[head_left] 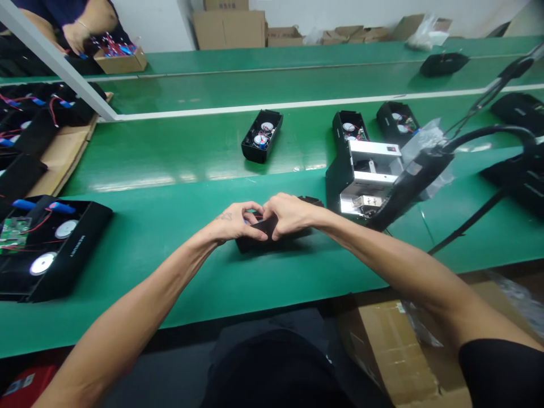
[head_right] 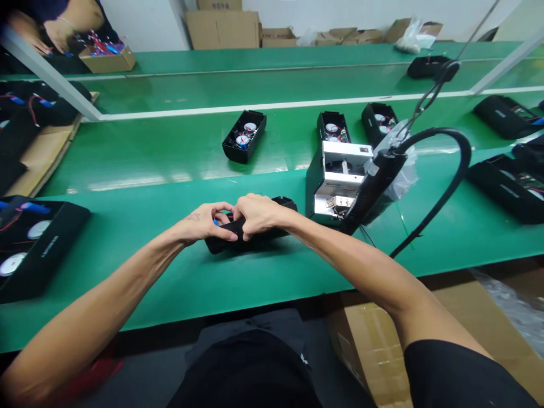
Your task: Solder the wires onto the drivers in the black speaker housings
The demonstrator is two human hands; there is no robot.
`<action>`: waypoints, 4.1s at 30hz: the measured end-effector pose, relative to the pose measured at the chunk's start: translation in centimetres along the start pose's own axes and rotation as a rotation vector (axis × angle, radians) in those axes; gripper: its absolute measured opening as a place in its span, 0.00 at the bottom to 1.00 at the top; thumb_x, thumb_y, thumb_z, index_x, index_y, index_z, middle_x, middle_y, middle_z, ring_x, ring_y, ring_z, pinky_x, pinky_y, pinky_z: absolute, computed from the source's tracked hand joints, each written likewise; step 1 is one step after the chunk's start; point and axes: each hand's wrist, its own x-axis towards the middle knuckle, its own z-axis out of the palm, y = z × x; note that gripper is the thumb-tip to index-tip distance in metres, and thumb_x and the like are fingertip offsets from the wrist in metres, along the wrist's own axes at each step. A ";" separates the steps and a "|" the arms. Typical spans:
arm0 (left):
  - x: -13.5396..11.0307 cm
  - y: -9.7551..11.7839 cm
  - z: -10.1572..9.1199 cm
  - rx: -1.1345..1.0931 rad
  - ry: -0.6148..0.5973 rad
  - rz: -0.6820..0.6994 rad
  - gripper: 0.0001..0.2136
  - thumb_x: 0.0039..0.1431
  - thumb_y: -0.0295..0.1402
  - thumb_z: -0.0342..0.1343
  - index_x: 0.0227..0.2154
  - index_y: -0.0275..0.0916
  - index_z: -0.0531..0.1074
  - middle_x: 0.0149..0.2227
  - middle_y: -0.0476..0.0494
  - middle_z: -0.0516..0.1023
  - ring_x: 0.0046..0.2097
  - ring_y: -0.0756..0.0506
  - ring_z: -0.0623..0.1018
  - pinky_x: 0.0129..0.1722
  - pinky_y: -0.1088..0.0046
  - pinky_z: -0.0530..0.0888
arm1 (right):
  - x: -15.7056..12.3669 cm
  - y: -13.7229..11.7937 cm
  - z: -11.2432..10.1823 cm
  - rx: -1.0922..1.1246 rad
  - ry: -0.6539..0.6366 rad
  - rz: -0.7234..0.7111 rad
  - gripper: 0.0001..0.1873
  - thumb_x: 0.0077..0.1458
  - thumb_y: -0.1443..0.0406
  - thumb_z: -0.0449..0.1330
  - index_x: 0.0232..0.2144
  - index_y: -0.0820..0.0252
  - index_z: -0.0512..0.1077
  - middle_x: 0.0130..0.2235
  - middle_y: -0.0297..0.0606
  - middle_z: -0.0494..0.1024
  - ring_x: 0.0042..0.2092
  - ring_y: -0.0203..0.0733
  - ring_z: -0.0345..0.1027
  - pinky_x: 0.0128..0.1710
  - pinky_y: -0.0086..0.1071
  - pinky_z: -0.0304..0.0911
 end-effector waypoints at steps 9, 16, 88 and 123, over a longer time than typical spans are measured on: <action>-3.4 -2.5 4.4 0.585 0.146 0.277 0.10 0.50 0.38 0.70 0.38 0.47 0.83 0.34 0.51 0.85 0.34 0.45 0.79 0.36 0.68 0.70 | -11.9 1.0 3.6 -0.055 1.302 0.175 0.22 0.62 0.65 0.62 0.58 0.57 0.70 0.52 0.44 0.73 0.51 0.48 0.69 0.51 0.43 0.69; -4.7 -5.1 6.9 0.849 0.329 0.715 0.07 0.58 0.30 0.65 0.39 0.46 0.81 0.33 0.52 0.85 0.32 0.46 0.78 0.37 0.66 0.71 | -15.2 10.2 5.1 0.220 1.553 0.671 0.26 0.51 0.49 0.70 0.44 0.59 0.72 0.43 0.45 0.79 0.46 0.54 0.74 0.50 0.56 0.70; -4.0 -5.4 6.1 0.871 0.263 0.778 0.07 0.65 0.32 0.60 0.43 0.48 0.80 0.36 0.50 0.84 0.33 0.47 0.78 0.39 0.65 0.73 | -9.3 -1.9 4.7 1.160 1.195 -0.362 0.12 0.62 0.64 0.66 0.42 0.51 0.66 0.20 0.19 0.65 0.16 0.30 0.56 0.17 0.26 0.56; -3.1 -5.1 6.8 0.785 0.342 0.732 0.17 0.54 0.29 0.68 0.46 0.45 0.75 0.34 0.52 0.85 0.33 0.45 0.79 0.37 0.66 0.72 | -13.6 3.9 0.1 0.885 1.509 -0.034 0.14 0.54 0.63 0.71 0.38 0.56 0.70 0.19 0.20 0.65 0.16 0.30 0.59 0.17 0.29 0.56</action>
